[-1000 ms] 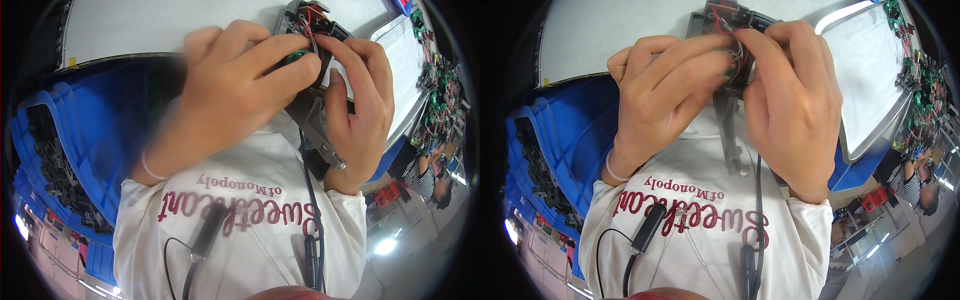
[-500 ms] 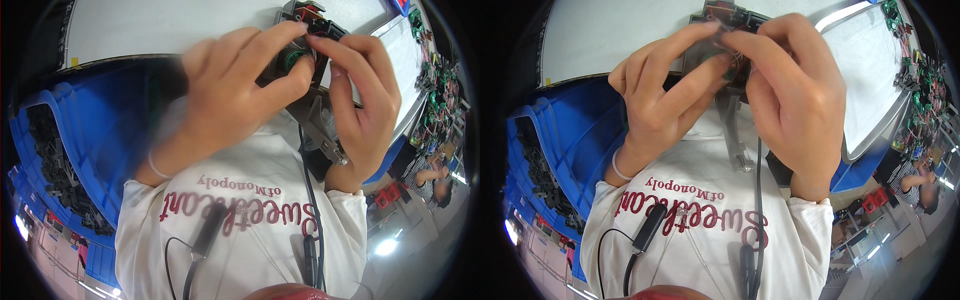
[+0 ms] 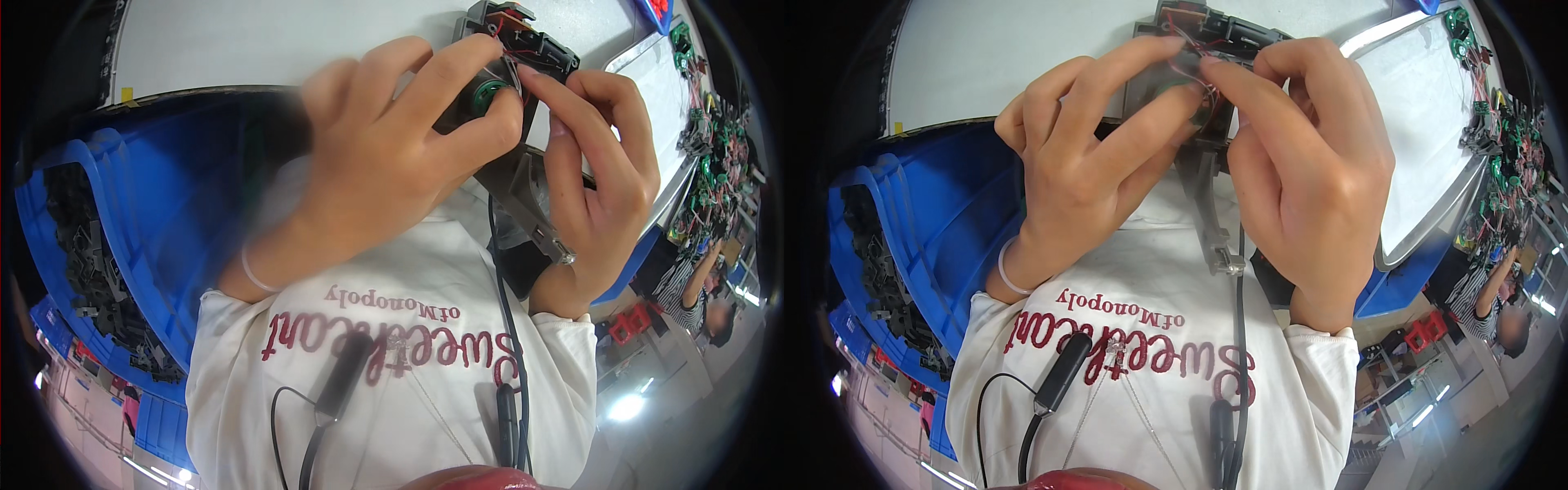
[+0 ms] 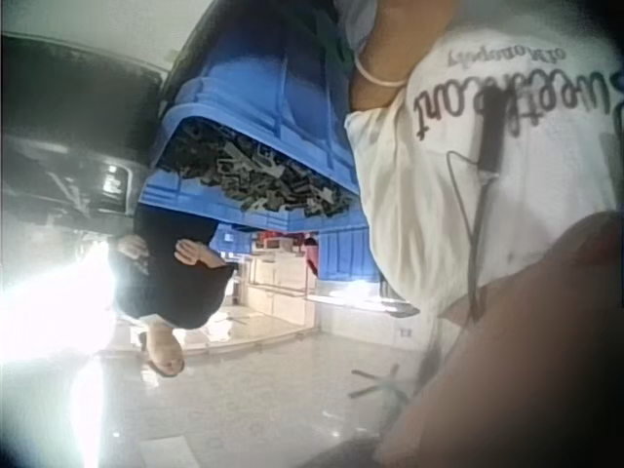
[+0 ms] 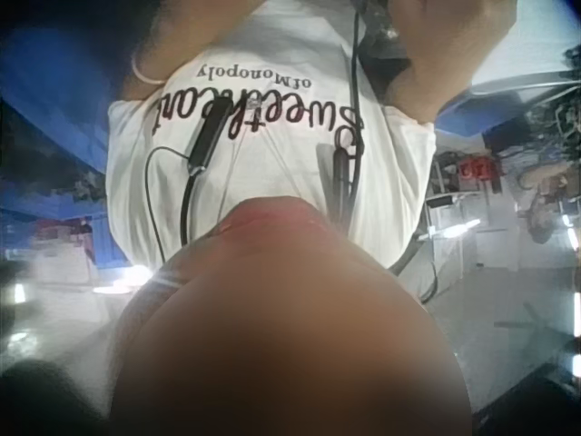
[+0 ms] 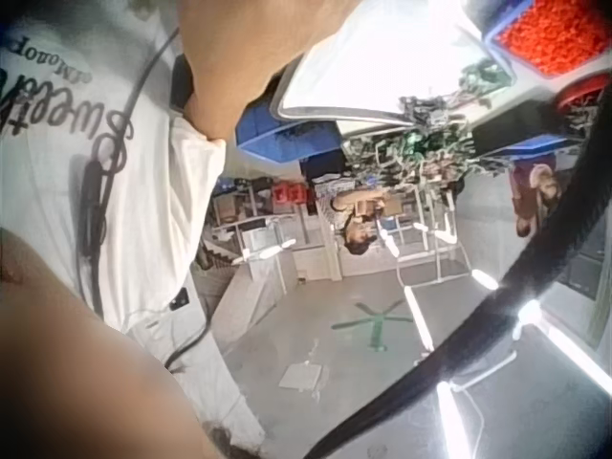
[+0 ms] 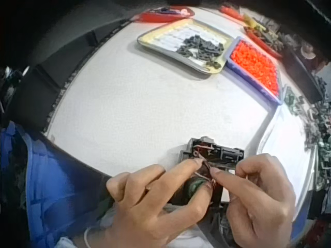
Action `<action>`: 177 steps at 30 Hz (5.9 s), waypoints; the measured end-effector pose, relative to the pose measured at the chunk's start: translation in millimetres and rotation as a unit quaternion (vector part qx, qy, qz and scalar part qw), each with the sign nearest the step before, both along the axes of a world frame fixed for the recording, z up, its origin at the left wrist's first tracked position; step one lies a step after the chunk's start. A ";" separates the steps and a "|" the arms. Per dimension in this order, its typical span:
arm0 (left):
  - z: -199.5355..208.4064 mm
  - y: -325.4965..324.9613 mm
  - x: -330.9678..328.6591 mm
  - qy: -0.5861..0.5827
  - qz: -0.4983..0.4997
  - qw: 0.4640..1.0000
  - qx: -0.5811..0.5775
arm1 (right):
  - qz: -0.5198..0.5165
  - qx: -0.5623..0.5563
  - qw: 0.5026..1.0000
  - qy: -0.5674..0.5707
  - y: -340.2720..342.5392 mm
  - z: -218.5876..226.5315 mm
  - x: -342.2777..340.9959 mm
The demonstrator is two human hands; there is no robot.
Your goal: The recorder assembles electronic toy components by connecting wires, placing speakers, and fitting plastic housings.
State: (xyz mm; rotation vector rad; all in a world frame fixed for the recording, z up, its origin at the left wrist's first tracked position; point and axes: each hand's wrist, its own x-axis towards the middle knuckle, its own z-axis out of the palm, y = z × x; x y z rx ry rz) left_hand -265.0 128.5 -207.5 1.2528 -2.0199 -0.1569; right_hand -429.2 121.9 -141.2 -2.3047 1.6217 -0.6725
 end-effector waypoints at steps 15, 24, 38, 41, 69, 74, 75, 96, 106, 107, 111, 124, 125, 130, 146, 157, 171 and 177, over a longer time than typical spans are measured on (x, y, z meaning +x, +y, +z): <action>-2.0 3.3 1.2 -0.034 0.020 0.999 0.001 | 0.016 -0.001 1.000 0.008 4.2 -9.1 -1.6; -2.3 0.3 1.2 -0.021 0.002 1.000 0.013 | 0.025 0.009 0.999 0.021 2.8 -14.1 -3.2; -8.9 -0.7 -0.3 -0.019 -0.011 0.998 -0.064 | -0.030 0.096 0.969 -0.227 41.8 -15.5 -24.2; -5.0 -5.5 -0.4 -0.023 -0.044 0.998 -0.042 | 0.119 0.212 0.873 -0.424 78.3 -28.6 -76.0; -0.9 -7.6 -8.8 0.002 -0.023 1.000 0.014 | -0.534 0.213 0.792 -0.206 291.7 -508.3 -242.4; 2.7 -2.9 -8.8 0.012 -0.010 1.000 0.012 | -0.412 0.158 0.806 -0.394 216.0 -528.4 -247.4; 4.4 -3.2 -8.8 0.003 -0.004 1.000 0.010 | -0.410 0.116 0.785 -0.449 199.0 -532.6 -244.4; -17.3 -14.5 6.9 0.046 -0.014 0.997 -0.057 | -0.573 0.250 0.777 0.076 303.9 -375.4 -188.0; -22.2 -5.5 -6.7 0.063 -0.017 0.996 -0.067 | -0.562 0.342 0.702 -0.272 272.1 -226.2 -203.7; -26.3 -4.7 -5.4 0.093 -0.033 0.993 -0.065 | -0.514 0.383 0.763 -0.086 256.5 -189.6 -199.8; -33.5 -10.4 -1.3 0.037 -0.073 0.988 -0.134 | -0.354 0.300 0.768 -0.441 201.9 -64.7 -165.0; -26.4 0.0 12.5 -0.007 0.005 0.993 -0.121 | -0.033 0.149 0.903 -0.402 -58.0 34.9 -113.9; -26.7 -1.5 13.4 -0.001 -0.002 0.993 -0.122 | -0.090 0.137 0.894 -0.417 -69.3 38.9 -81.7; -39.0 -2.1 18.2 0.019 0.024 0.986 -0.162 | -0.068 0.194 0.947 -0.247 -132.6 -6.7 -48.0; -54.4 -11.6 10.0 0.085 0.044 0.976 -0.196 | 0.102 0.179 0.974 0.098 -113.7 33.2 -9.6; -63.3 -12.1 4.4 0.095 0.118 0.961 -0.230 | 0.183 0.079 0.978 0.055 -47.3 40.4 7.0; -72.6 -15.4 -2.5 0.116 0.139 0.947 -0.264 | 0.168 0.051 0.978 0.115 -34.2 34.3 17.9; -67.5 -18.4 -2.1 0.098 0.126 0.949 -0.271 | 0.163 0.039 0.979 0.116 -32.6 38.1 19.5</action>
